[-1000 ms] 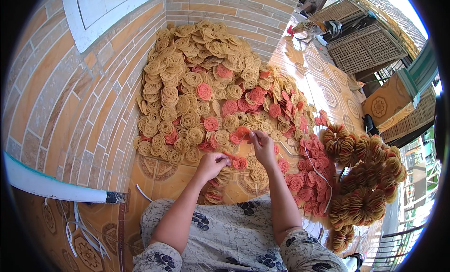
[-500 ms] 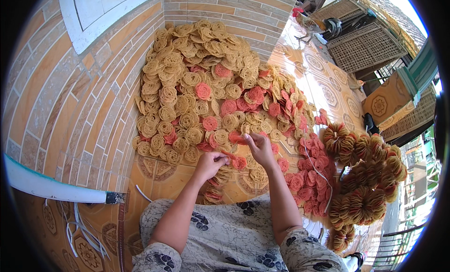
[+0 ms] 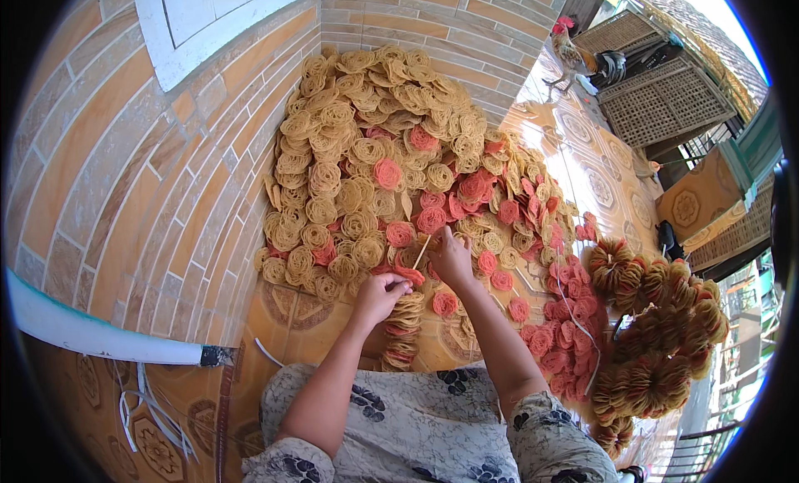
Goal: The person sits on a tiled floor and repeatedly picks up small, flat, rose-shaped items in yellow and pink, threading them onto a white string. The person alternates colors and accumulates a growing strand of items.
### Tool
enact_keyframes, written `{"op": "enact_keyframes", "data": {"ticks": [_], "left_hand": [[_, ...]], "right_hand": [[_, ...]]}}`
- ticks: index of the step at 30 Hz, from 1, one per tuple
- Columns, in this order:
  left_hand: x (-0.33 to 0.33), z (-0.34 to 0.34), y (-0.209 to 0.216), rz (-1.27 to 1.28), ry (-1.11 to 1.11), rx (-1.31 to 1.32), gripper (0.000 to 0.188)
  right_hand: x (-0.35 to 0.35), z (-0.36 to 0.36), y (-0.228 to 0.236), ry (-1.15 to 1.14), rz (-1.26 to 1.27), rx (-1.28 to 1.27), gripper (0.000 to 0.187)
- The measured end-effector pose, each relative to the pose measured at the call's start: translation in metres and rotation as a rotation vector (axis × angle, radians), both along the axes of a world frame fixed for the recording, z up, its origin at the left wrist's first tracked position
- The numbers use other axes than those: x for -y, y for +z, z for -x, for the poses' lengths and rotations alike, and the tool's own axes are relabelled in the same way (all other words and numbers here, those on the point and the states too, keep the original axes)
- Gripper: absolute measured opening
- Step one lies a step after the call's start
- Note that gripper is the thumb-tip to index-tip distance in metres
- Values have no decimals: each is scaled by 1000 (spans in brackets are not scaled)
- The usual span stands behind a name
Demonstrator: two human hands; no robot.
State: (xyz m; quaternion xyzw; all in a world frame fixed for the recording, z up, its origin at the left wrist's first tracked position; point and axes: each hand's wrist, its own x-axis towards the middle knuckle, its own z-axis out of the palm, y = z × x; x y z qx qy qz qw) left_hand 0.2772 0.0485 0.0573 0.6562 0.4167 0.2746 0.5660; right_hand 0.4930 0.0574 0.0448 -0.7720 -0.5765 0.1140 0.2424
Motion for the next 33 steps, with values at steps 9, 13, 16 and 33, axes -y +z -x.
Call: {"op": "enact_keyframes", "data": {"ticks": [9, 13, 16, 33], "left_hand": [[9, -8, 11, 33, -141, 47, 20], [11, -10, 13, 21, -140, 52, 20], [11, -10, 15, 26, -143, 51, 20], [14, -11, 26, -69, -90, -33, 20]], "right_hand": [[56, -21, 47, -152, -23, -1738, 20], [61, -16, 49, -69, -141, -1743, 14], [61, -15, 50, -108, -180, -1660, 11], [67, 7, 76, 176, -162, -843, 35]]}}
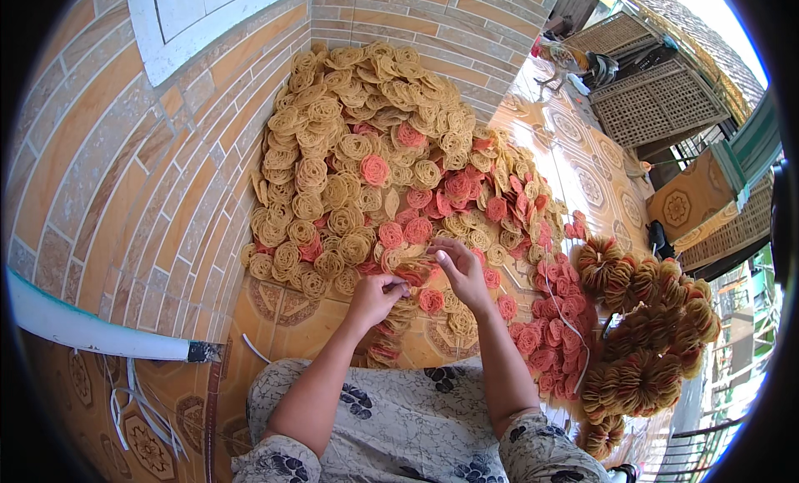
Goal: The person sits on a tiled floor and repeatedly picks up small, flat, rose-shaped items in yellow and pink, threading them onto a white string. The person alternates colors and accumulates a growing strand of items.
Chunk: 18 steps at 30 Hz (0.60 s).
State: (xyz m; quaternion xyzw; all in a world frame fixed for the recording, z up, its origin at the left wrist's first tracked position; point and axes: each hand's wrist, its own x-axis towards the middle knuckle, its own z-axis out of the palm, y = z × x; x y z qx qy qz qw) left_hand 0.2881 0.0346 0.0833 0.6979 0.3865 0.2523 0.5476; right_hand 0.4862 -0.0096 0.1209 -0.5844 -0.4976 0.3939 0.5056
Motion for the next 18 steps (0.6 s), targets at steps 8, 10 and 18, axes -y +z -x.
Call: {"op": "enact_keyframes", "data": {"ticks": [8, 10, 18], "left_hand": [[2, -1, -1, 29, 22, 38, 21], [2, -1, 0, 12, 16, 10, 21], [1, 0, 5, 20, -62, -42, 20]], "right_hand": [[-9, -35, -48, -390, -62, 1154, 28], [-9, -43, -58, -298, 22, 1151, 28], [-6, -66, -41, -463, 87, 419, 21]]}}
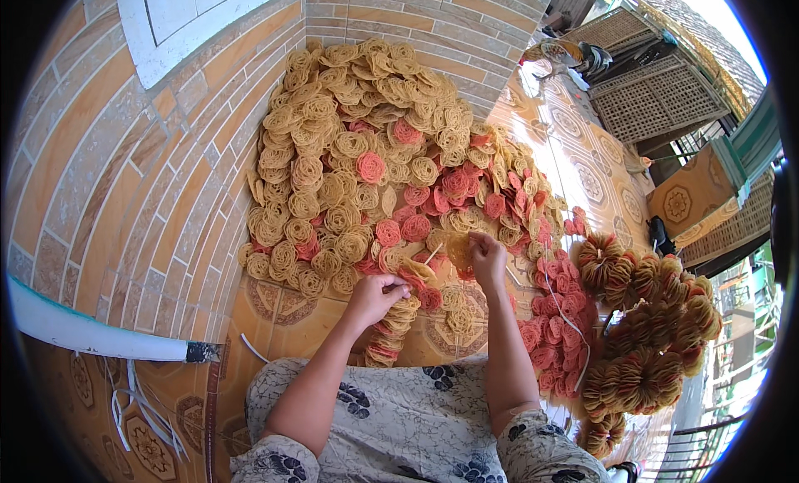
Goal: The person sits on a tiled floor and repeatedly picks up small, flat, rose-shaped items in yellow and pink, threading them onto a white string. The person alternates colors and accumulates a growing strand of items.
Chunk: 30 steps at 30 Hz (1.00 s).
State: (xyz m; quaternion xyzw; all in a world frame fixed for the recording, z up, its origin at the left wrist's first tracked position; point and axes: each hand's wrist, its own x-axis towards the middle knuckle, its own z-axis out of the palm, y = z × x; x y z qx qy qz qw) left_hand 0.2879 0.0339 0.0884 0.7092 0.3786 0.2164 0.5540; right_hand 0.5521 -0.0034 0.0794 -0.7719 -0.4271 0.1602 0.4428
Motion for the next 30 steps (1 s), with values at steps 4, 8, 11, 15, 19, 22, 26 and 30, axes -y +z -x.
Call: {"op": "enact_keyframes", "data": {"ticks": [4, 8, 11, 15, 19, 22, 26, 30], "left_hand": [[1, 0, 2, 14, -19, 22, 20], [1, 0, 1, 35, -19, 44, 19], [0, 0, 0, 27, -18, 16, 20], [2, -1, -1, 9, 11, 62, 21], [2, 0, -1, -8, 3, 45, 21], [2, -1, -2, -6, 8, 42, 20], [2, -1, -3, -13, 32, 65, 20], [2, -2, -5, -39, 26, 43, 20]], "right_hand": [[-3, 18, 14, 100, -204, -256, 19], [-1, 38, 31, 116, -197, -181, 19], [1, 50, 41, 108, -184, -74, 19], [0, 58, 47, 124, -238, 111, 20], [0, 59, 48, 107, -231, 84, 19], [1, 62, 48, 126, -254, 5, 19], [3, 68, 48, 178, -314, 121, 18], [4, 71, 50, 125, -320, 136, 17]]}}
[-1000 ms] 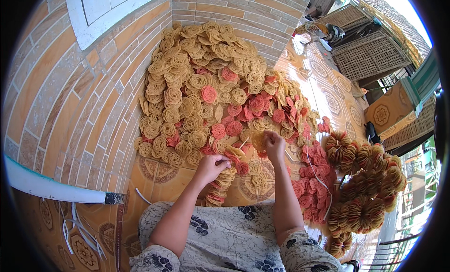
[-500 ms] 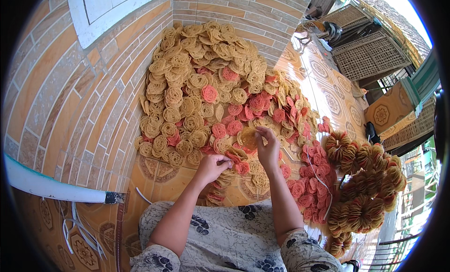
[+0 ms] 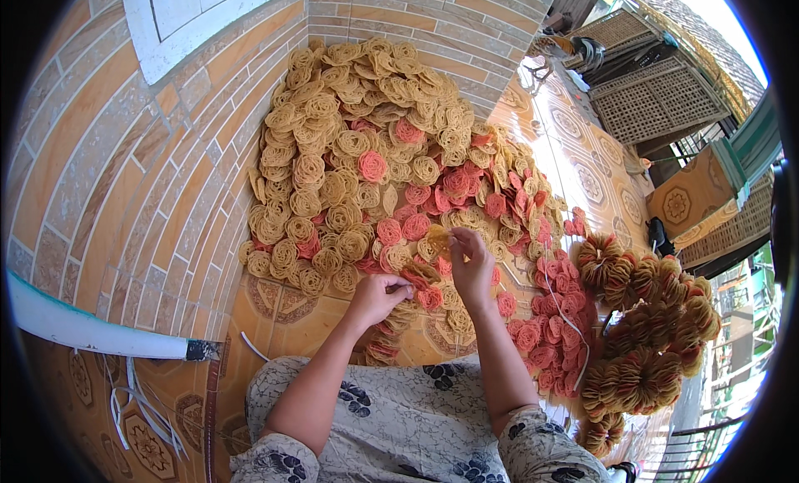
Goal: The person sits on a tiled floor and repeatedly picks up small, flat, rose-shaped items in yellow and pink, threading them onto a white string. The person alternates colors and accumulates a growing strand of items.
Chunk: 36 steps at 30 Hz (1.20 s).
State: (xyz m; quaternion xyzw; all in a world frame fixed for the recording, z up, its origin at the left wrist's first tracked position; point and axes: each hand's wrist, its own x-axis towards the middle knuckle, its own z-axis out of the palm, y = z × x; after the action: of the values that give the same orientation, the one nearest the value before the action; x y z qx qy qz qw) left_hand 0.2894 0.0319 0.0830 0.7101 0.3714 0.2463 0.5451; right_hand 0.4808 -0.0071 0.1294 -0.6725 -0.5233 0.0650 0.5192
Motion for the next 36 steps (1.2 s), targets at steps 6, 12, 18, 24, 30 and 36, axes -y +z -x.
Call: {"op": "enact_keyframes", "data": {"ticks": [6, 12, 18, 24, 30, 36], "left_hand": [[0, 0, 1, 6, 7, 3, 20], [2, -1, 5, 57, -12, 41, 22], [2, 0, 4, 51, -5, 35, 22], [3, -1, 3, 54, -8, 58, 21], [2, -1, 2, 31, -4, 40, 20], [1, -1, -1, 31, 8, 35, 19]], "right_hand": [[1, -3, 0, 21, -2, 15, 16], [-2, -4, -5, 21, -38, 61, 15], [0, -4, -3, 48, -23, 57, 16], [1, -3, -3, 36, -11, 84, 17], [-1, -1, -5, 134, -28, -68, 17], [-5, -12, -7, 156, -16, -591, 21]]}}
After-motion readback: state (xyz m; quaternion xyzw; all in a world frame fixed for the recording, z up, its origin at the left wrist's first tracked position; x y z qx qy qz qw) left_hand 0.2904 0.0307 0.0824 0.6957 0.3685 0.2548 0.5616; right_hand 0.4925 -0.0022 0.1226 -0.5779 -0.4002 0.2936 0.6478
